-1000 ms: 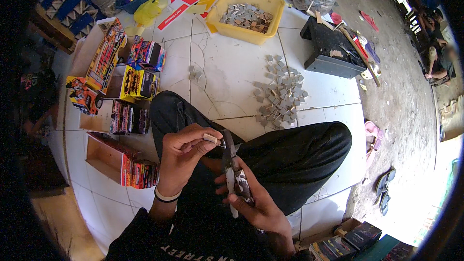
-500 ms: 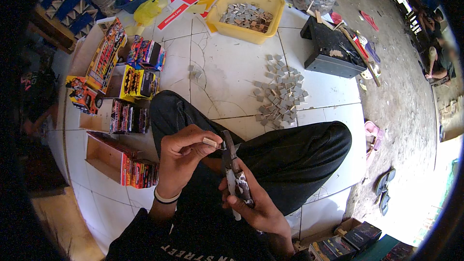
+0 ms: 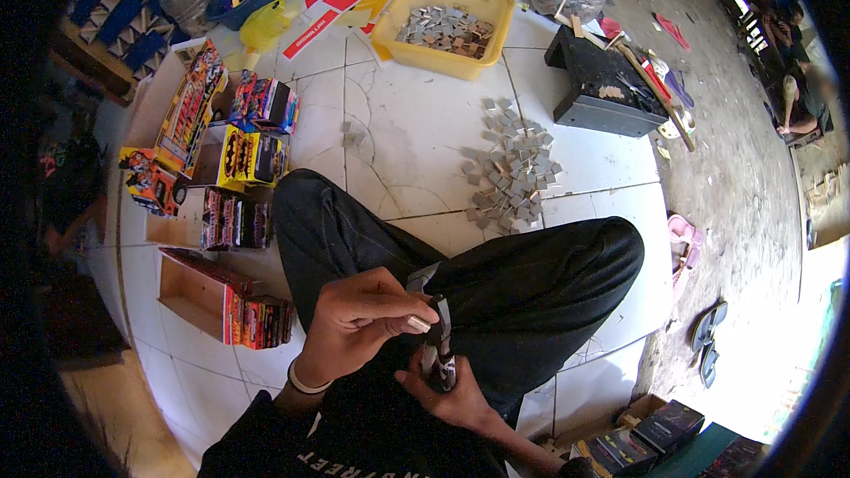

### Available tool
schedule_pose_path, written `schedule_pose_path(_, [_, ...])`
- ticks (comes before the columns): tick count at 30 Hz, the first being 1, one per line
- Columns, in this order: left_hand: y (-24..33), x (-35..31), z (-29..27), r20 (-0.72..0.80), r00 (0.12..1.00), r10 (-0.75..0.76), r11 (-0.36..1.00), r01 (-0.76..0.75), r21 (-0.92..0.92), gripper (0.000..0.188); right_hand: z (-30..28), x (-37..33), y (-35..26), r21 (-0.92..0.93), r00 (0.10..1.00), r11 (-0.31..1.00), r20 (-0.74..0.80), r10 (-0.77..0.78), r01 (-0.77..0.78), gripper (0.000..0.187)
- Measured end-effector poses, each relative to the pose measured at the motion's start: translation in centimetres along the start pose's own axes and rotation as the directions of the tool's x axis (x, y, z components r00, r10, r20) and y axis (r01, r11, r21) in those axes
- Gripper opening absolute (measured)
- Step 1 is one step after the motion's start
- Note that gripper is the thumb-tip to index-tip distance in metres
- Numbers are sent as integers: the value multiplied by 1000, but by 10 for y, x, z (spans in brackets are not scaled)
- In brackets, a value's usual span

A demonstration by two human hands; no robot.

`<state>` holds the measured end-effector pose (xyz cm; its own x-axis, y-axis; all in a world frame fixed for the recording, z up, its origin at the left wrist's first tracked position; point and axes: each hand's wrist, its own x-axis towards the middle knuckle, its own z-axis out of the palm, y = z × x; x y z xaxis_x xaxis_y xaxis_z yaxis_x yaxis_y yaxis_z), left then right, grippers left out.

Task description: The person sits on the floor and pours small metal pieces from a yellow container onto the tiled floor. They then use pliers to pick up individual pieces, trim their edges, and place them back on the floor in a pile.

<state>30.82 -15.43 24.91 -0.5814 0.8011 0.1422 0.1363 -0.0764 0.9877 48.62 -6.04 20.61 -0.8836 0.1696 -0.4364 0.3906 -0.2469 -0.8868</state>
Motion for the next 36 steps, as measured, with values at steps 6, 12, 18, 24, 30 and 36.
schedule_pose_path(6, [3,8,1,46,999,1,998,-4,68,20,-5,1,5,-125,998,992,-65,-5,-3,30])
schedule_pose_path(12, [-52,8,-2,-46,999,5,994,0,105,16,-10,2,5,-195,967,972,-239,84,-133,18])
schedule_pose_path(18, [-173,57,-69,-483,864,-141,790,393,471,23,-32,1,-3,293,902,931,-302,308,-220,56])
schedule_pose_path(24, [-215,105,-50,-382,890,249,556,191,809,33,-42,-22,-13,401,965,915,-215,147,-50,74])
schedule_pose_path(30, [-228,147,55,-35,996,87,735,-40,676,23,-42,-16,-3,279,976,959,-187,108,-53,68])
schedule_pose_path(36, [-232,157,74,-36,998,53,729,-14,685,16,-37,-23,-6,347,972,934,-235,-9,92,59])
